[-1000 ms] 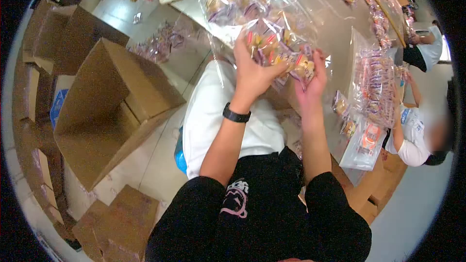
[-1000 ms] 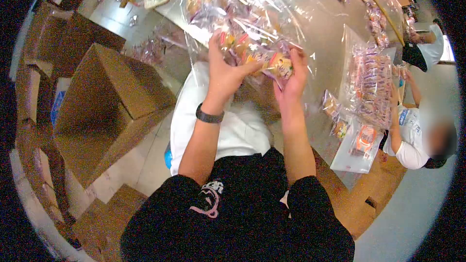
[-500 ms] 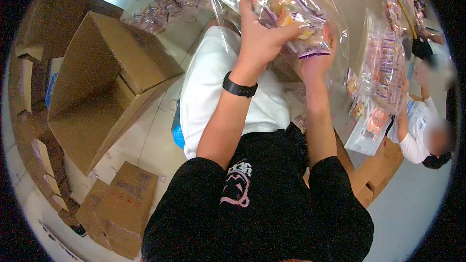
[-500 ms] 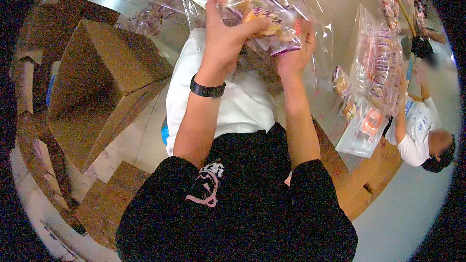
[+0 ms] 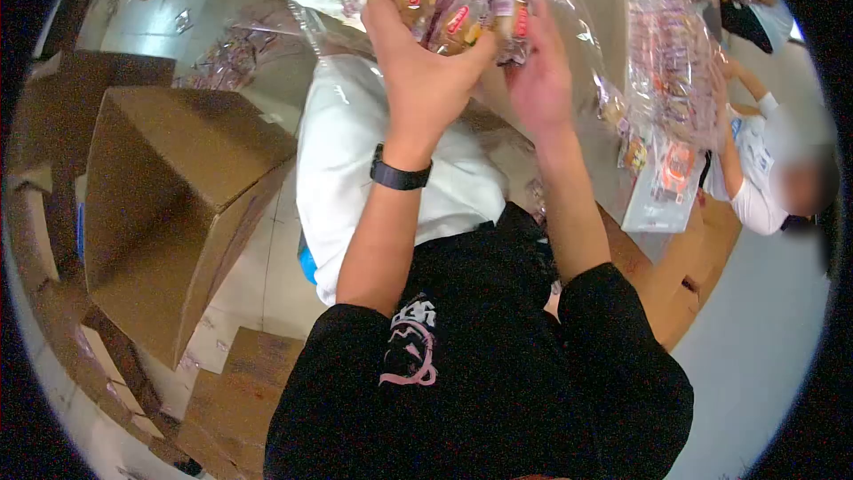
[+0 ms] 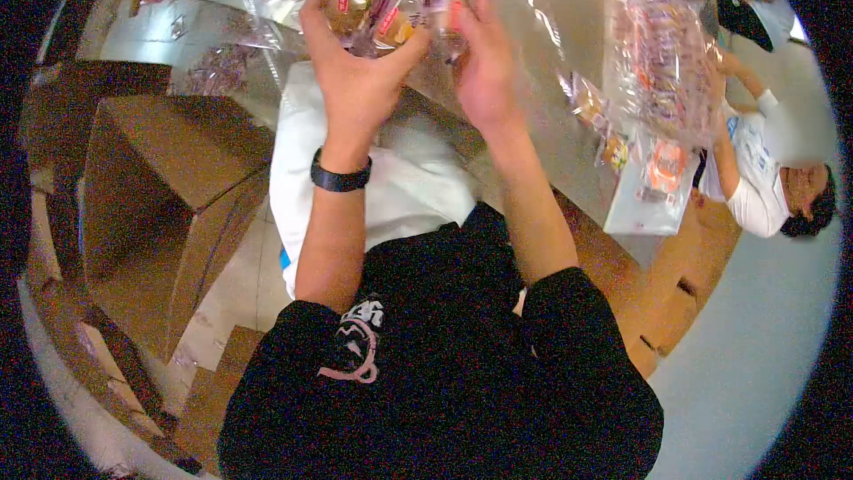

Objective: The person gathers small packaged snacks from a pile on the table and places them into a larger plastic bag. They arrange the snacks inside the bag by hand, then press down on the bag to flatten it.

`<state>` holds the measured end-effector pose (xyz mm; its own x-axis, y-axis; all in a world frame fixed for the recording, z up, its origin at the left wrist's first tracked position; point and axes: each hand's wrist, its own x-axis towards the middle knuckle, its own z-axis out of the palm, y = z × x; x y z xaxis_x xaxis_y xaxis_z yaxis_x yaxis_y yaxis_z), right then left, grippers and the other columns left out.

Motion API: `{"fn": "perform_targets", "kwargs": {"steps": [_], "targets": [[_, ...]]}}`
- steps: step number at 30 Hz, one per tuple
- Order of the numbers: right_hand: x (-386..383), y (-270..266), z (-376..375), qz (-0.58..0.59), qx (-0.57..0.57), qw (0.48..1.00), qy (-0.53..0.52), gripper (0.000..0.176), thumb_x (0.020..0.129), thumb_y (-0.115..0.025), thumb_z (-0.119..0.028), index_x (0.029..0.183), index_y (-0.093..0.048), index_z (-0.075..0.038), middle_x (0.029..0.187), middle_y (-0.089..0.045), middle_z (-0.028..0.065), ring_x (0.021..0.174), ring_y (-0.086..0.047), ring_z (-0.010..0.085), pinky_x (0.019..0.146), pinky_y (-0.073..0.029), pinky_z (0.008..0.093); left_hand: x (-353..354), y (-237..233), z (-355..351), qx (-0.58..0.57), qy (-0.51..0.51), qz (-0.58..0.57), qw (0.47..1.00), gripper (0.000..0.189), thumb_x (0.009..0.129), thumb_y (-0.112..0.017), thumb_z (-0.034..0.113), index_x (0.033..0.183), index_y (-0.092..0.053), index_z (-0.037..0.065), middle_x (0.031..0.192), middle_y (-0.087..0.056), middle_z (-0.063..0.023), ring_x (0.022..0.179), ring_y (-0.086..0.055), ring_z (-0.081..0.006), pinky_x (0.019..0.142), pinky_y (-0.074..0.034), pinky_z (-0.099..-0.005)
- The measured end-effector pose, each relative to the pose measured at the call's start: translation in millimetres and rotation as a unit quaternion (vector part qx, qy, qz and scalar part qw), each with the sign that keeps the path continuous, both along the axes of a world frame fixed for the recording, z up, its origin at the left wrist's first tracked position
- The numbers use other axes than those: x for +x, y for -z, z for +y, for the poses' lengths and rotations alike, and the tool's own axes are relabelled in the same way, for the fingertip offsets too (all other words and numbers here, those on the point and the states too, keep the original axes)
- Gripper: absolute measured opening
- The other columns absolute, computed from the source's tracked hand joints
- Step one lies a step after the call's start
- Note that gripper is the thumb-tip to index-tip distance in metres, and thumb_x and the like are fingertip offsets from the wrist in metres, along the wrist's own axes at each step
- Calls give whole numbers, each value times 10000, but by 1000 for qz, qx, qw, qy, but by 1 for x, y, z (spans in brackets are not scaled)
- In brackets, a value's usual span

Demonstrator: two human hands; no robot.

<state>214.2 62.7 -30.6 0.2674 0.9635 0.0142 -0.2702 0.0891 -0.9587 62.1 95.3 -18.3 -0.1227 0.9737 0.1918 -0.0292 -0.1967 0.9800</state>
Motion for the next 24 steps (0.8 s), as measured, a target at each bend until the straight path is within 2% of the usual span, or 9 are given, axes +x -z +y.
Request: {"fn": "perform_targets", "kwargs": {"steps": [1, 3, 5, 9, 16, 19, 20, 23, 24], "targets": [[1, 2, 0, -121, 28, 992, -13, 549, 1056, -562, -230, 1548, -401, -48, 1478, -538, 110, 1316, -554, 225, 1110, -439, 384, -2, -3, -3, -6, 27, 31, 999, 959, 675, -872, 179, 1446, -350, -50, 1390, -439, -205, 1291, -483, -316, 1119, -405, -410], [2, -9, -1, 89, -13, 993, -73, 550, 1068, -495, -238, 1579, -354, -92, 1492, -517, 81, 1306, -556, 215, 1050, -476, 398, -8, -19, -6, -117, 45, -65, 990, 994, 673, -942, 245, 1417, -345, -34, 1369, -462, -197, 1203, -569, -283, 958, -530, -360], [1, -10, -5, 53, -10, 997, -59, 585, 1072, -537, -243, 1594, -331, -78, 1534, -480, 102, 1350, -514, 205, 1104, -430, 367, -11, 1, 1, -140, 62, -96, 984, 1036, 674, -964, 235, 1427, -308, -41, 1279, -531, -186, 1085, -633, -263, 882, -558, -334], [-17, -13, -4, -102, 23, 992, -74, 622, 1054, -623, -298, 1553, -372, -23, 1494, -485, 116, 1336, -487, 182, 1137, -401, 340, -4, 8, -1, -207, 148, -260, 931, 1062, 735, -929, 148, 1466, -185, -54, 1180, -616, -185, 1029, -660, -244, 855, -563, -338], [-19, 25, 17, -69, 30, 997, 15, 527, 1007, -685, -192, 1450, -449, -34, 1230, -618, 68, 1119, -599, 153, 976, -507, 334, 6, -3, 4, -213, 73, -123, 966, 1081, 831, -887, 178, 1527, -101, -78, 1294, -564, -228, 1149, -599, -249, 995, -491, -343], [-4, 10, 14, -140, 1, 990, -5, 531, 980, -661, -82, 1466, -448, -66, 1394, -537, 59, 1250, -531, 141, 1044, -458, 312, 7, -7, 6, -253, 56, -222, 940, 953, 855, -857, 142, 1503, -178, -22, 1307, -554, -202, 1163, -585, -237, 985, -492, -362], [3, 12, 12, -123, 22, 992, -6, 630, 886, -743, -93, 1460, -484, -79, 1406, -535, 77, 1275, -530, 193, 1085, -433, 349, 6, -7, 7, -251, 58, -240, 936, 929, 858, -851, 132, 1496, -191, -14, 1304, -557, -194, 1158, -588, -234, 980, -494, -363], [16, -11, -2, -414, 176, 889, -85, 777, 813, -818, -162, 1500, -463, -83, 1440, -515, 111, 1319, -516, 261, 1130, -399, 384, 1, -7, 12, -235, 46, -266, 934, 871, 865, -832, 101, 1479, -222, 5, 1292, -568, -174, 1146, -596, -228, 966, -502, -361], [9, -24, -9, -409, 129, 892, -143, 904, 730, -869, -297, 1515, -471, -93, 1439, -485, 186, 1401, -440, 343, 1165, -375, 406, 2, -8, 12, -224, 35, -258, 939, 858, 867, -825, 90, 1477, -228, 9, 1286, -573, -170, 1143, -599, -227, 961, -505, -360]]}}
